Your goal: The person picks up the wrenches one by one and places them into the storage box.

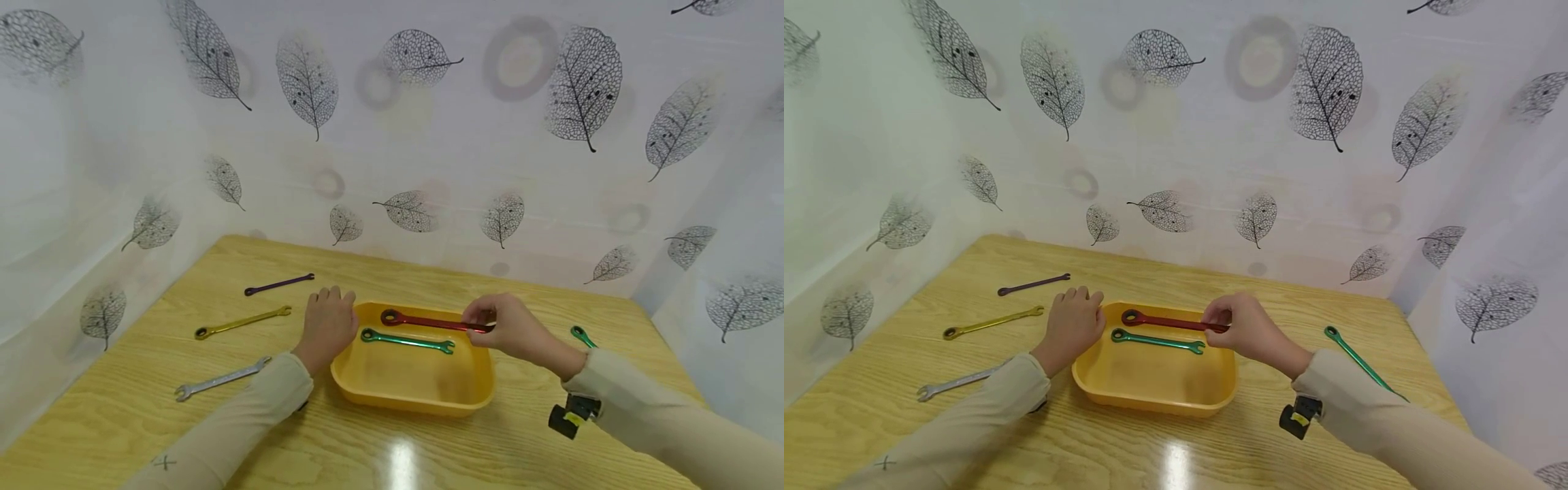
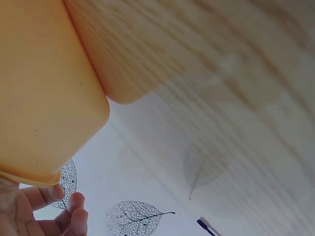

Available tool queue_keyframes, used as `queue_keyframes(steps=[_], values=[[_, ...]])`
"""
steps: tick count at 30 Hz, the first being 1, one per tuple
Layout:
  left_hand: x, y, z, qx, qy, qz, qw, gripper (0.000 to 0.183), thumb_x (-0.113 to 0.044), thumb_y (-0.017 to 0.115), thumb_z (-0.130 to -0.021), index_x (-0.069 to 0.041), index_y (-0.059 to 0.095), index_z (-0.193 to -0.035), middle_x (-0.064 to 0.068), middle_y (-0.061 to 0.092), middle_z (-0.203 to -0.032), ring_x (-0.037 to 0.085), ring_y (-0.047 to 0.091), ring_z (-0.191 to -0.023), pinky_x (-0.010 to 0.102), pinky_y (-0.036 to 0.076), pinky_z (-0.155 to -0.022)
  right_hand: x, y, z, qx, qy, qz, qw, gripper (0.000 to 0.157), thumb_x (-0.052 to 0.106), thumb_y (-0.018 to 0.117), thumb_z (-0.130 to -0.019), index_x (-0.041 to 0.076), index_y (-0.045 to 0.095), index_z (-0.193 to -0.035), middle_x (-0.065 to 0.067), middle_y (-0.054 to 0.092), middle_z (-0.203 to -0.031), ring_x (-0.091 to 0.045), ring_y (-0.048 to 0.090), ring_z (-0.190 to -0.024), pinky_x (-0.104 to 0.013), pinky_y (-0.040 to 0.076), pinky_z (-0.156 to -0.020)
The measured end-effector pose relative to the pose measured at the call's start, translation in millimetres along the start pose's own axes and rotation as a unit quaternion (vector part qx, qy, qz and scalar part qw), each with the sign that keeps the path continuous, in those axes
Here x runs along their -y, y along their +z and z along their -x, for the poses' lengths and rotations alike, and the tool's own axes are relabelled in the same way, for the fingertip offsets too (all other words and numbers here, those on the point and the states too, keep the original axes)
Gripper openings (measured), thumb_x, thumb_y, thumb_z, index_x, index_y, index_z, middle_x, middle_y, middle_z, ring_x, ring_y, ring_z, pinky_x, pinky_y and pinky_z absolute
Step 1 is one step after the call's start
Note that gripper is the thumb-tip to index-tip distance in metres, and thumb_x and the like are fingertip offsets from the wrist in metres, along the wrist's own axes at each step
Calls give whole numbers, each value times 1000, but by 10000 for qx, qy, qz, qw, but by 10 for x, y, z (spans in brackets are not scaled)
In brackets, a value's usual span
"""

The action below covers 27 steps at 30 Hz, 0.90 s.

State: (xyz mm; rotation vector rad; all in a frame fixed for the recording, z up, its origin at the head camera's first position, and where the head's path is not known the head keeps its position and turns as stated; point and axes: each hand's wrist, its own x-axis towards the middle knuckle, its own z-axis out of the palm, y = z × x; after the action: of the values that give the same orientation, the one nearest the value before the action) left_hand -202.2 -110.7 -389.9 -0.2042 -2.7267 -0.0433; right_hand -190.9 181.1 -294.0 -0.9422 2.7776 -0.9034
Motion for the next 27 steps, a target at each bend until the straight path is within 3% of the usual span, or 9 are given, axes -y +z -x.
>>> queue_keyframes(steps=[15, 27], values=[[9, 21, -9, -42, 13, -91, 9999, 12, -22, 61, -85, -9, 60, -87, 11, 60, -83, 26, 54, -77, 40, 46, -72, -32, 164, -149, 163, -269, 22, 9995, 7, 3, 67, -79, 5, 69, -85, -2, 66, -77, -4, 54, -65, -22, 49, -62], [8, 36, -11, 96, -44, -10, 9999, 13, -22, 60, -86, -10, 61, -91, 10, 60, -84, 25, 54, -78, 40, 46, -74, -6, 245, -255, 447, -196, -30, 9988, 6, 4, 67, -79, 2, 69, -85, -5, 67, -74, -4, 55, -61, -21, 49, -60]])
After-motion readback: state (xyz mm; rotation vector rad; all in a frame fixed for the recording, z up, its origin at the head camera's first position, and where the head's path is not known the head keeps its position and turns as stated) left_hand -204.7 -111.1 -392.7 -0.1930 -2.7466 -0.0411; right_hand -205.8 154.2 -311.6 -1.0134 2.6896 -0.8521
